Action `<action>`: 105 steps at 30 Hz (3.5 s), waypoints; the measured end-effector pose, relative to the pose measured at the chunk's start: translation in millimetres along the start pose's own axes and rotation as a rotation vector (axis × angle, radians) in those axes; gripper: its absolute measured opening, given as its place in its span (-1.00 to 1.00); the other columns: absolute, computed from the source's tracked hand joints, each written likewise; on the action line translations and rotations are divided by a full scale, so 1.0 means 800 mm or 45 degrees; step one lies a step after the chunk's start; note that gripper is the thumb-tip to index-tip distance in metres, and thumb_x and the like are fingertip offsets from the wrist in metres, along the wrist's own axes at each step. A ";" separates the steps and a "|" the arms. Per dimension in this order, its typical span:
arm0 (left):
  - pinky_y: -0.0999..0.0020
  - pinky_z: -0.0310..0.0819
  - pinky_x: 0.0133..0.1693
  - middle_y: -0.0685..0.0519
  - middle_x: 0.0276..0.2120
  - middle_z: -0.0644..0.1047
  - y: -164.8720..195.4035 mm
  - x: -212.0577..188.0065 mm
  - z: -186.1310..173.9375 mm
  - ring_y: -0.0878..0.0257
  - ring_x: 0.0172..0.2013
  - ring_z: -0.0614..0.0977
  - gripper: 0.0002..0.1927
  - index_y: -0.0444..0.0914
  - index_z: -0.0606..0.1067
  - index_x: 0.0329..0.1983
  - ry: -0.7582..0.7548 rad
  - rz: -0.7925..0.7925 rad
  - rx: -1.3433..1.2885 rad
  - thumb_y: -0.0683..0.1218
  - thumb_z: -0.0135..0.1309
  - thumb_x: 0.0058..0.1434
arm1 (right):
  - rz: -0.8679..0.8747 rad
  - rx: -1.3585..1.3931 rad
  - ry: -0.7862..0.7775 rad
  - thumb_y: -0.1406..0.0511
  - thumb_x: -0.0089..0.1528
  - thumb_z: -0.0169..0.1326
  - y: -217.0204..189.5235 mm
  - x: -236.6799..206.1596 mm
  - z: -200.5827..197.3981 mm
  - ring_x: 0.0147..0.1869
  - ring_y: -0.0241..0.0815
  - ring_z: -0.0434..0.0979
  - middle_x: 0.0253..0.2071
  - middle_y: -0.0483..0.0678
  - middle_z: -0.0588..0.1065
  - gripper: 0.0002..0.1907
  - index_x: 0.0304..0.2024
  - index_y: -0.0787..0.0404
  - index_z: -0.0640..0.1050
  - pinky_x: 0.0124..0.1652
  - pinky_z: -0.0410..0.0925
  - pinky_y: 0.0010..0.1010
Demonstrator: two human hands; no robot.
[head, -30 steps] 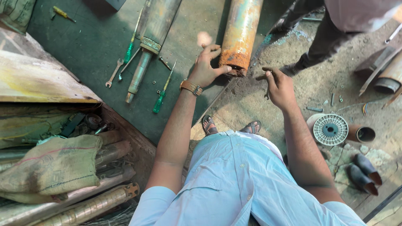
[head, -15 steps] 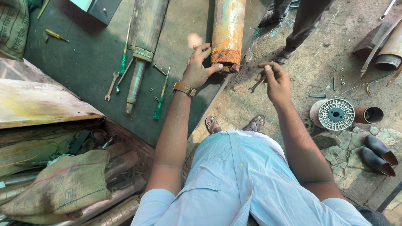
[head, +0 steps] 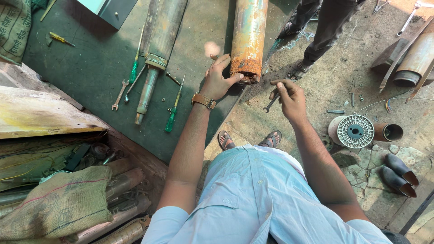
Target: The person uses a hammer and chisel to chip away rust and debris from the end of a metal pipe. They then use a screwdriver and wrench to loosen and remove fasteners from the pipe end. The person continues to scrape and clean the pipe end with the chisel and screwdriver.
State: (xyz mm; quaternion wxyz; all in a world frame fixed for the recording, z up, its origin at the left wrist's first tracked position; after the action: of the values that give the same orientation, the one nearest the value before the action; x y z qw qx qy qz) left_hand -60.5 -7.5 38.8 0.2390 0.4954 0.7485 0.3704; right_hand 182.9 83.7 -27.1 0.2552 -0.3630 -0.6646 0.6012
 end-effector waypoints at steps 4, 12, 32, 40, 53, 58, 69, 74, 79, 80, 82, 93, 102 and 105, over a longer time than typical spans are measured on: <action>0.06 0.25 0.33 -0.09 0.32 0.42 -0.011 0.000 0.002 0.01 0.33 0.41 -0.34 -0.23 0.50 0.25 -0.021 -0.093 -0.018 0.09 0.33 0.10 | 0.087 0.002 -0.035 0.25 0.49 -0.09 0.004 -0.005 0.003 -0.46 -0.48 0.37 -0.42 -0.16 0.57 -0.73 0.04 0.23 0.59 -0.44 0.21 -0.58; 0.00 0.25 0.26 -0.12 0.25 0.39 0.013 -0.013 -0.014 -0.02 0.26 0.40 -0.21 -0.26 0.45 0.28 0.225 0.006 0.233 -0.02 0.44 -0.05 | 0.032 0.065 -0.041 0.22 0.49 -0.11 0.009 -0.005 0.007 -0.42 -0.49 0.50 -0.48 -0.19 0.52 -0.71 -0.01 0.26 0.57 -0.37 0.37 -0.59; 0.33 0.49 0.20 -0.32 0.27 0.43 -0.019 0.014 0.028 0.15 0.23 0.53 -0.06 -0.59 0.10 0.42 -0.023 -0.010 -0.549 -0.24 0.33 0.06 | 0.510 -0.010 -0.283 -0.03 0.34 0.08 -0.035 0.034 0.063 -0.64 -0.48 0.19 -0.64 -0.26 0.39 -0.54 -0.41 0.17 0.61 -0.61 0.05 -0.56; 0.32 0.52 0.11 -0.28 0.10 0.58 0.010 0.002 0.003 0.12 0.12 0.65 -0.06 -0.50 0.23 0.40 -0.061 -0.006 -0.156 -0.08 0.38 0.00 | 0.328 0.380 -0.084 0.08 0.36 0.11 -0.029 0.019 0.080 -0.63 -0.49 0.16 -0.65 -0.30 0.31 -0.63 -0.46 0.13 0.58 -0.60 0.00 -0.54; 0.19 0.23 0.32 -0.27 0.29 0.39 -0.037 0.032 -0.031 -0.04 0.35 0.40 -0.03 -0.46 0.29 0.36 -0.248 0.041 -0.126 0.00 0.45 -0.05 | 0.335 -0.201 -0.039 -0.01 0.26 0.21 -0.050 0.047 0.099 -0.59 -0.36 0.30 -0.68 -0.15 0.38 -0.50 -0.53 0.27 0.58 -0.54 0.18 -0.40; 0.11 0.06 0.42 -0.21 0.45 0.21 -0.041 0.036 -0.053 -0.07 0.47 0.16 -0.05 -0.33 0.27 0.43 -0.207 0.097 -0.060 0.00 0.41 0.00 | 0.236 -0.608 -0.064 -0.05 0.24 0.20 -0.085 0.059 0.112 -0.56 -0.11 0.46 -0.66 0.10 0.45 -0.46 -0.40 0.34 0.63 -0.43 0.34 -0.16; -0.32 0.05 0.37 0.06 0.55 -0.14 0.041 0.090 0.020 -0.22 0.53 -0.10 0.04 0.07 0.14 0.53 0.087 0.253 0.403 0.02 0.44 0.03 | -0.311 -0.721 -0.486 0.22 0.22 0.11 -0.100 0.063 0.086 -0.17 0.18 0.63 -0.19 0.24 0.60 -0.61 0.02 0.32 0.59 -0.20 0.46 -0.11; -0.24 0.04 0.45 0.03 0.56 -0.10 0.024 0.088 0.026 -0.16 0.54 -0.08 0.03 0.11 0.18 0.53 0.118 0.309 0.337 0.02 0.46 0.03 | 0.173 -0.542 -0.267 0.27 0.39 -0.02 -0.075 0.043 0.012 -0.40 -0.11 0.61 -0.18 0.00 0.63 -0.71 0.12 0.21 0.55 -0.29 0.46 -0.27; -0.11 0.00 0.48 0.01 0.58 -0.09 0.003 0.085 0.007 -0.12 0.56 -0.10 -0.27 0.13 0.47 0.38 -0.003 0.342 0.289 -0.02 0.43 0.12 | -0.015 -0.388 0.071 0.29 0.49 -0.01 -0.066 0.033 -0.017 -0.34 -0.29 0.54 -0.26 0.05 0.62 -0.77 -0.01 0.32 0.59 -0.31 0.38 -0.41; -0.11 -0.04 0.45 0.02 0.57 -0.07 -0.003 0.082 0.003 -0.11 0.56 -0.10 -0.35 0.13 0.54 0.32 -0.020 0.329 0.329 -0.03 0.44 0.14 | 0.006 -0.082 0.105 0.28 0.50 -0.04 -0.056 0.033 -0.016 -0.35 -0.32 0.51 -0.24 0.03 0.63 -0.75 -0.01 0.34 0.57 -0.35 0.34 -0.46; -0.10 -0.07 0.45 0.02 0.57 -0.07 -0.005 0.080 0.004 -0.10 0.56 -0.10 -0.47 0.13 0.62 0.24 -0.025 0.345 0.314 -0.04 0.43 0.18 | 0.037 0.340 0.125 0.27 0.51 -0.08 -0.038 0.031 -0.009 -0.35 -0.35 0.51 -0.22 0.02 0.62 -0.73 -0.01 0.37 0.54 -0.35 0.35 -0.52; 0.15 -0.04 0.53 -0.17 0.55 0.04 -0.019 0.084 -0.003 -0.04 0.57 -0.05 -0.68 -0.02 0.63 0.27 -0.105 0.379 0.032 -0.06 0.14 0.48 | 0.122 0.751 0.106 0.27 0.53 -0.11 0.011 0.013 0.032 -0.22 -0.29 0.60 -0.13 0.07 0.58 -0.74 0.01 0.36 0.48 -0.18 0.51 -0.49; 0.10 -0.15 0.54 -0.16 0.57 0.01 -0.046 0.047 -0.019 -0.03 0.57 -0.04 -0.56 -0.20 0.39 0.51 -0.069 0.465 -0.440 -0.14 -0.10 0.59 | 0.103 0.661 0.081 0.24 0.54 -0.09 0.008 0.005 0.040 -0.22 -0.29 0.57 -0.13 0.03 0.59 -0.75 0.02 0.32 0.49 -0.19 0.46 -0.51; 0.19 0.50 0.29 -0.09 0.32 0.48 -0.085 0.010 -0.034 0.13 0.28 0.55 -0.54 -0.19 0.38 0.42 0.168 0.201 -0.492 -0.07 0.02 0.47 | 0.121 0.599 0.123 0.24 0.54 -0.09 0.005 0.004 0.035 -0.13 -0.33 0.60 -0.17 -0.04 0.57 -0.76 0.03 0.29 0.50 -0.19 0.45 -0.52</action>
State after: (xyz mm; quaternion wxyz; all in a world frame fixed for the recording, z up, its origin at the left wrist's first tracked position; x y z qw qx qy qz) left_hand -121.9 -24.9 1.8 0.2504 0.4721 0.6366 0.5561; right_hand 159.9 68.7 -35.4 0.3356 -0.3527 -0.4756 0.7326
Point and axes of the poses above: each hand's wrist, its own x-axis towards the middle knuckle, its own z-axis out of the palm, y = z × x, the point moved 7 cm from there along x, towards the middle knuckle
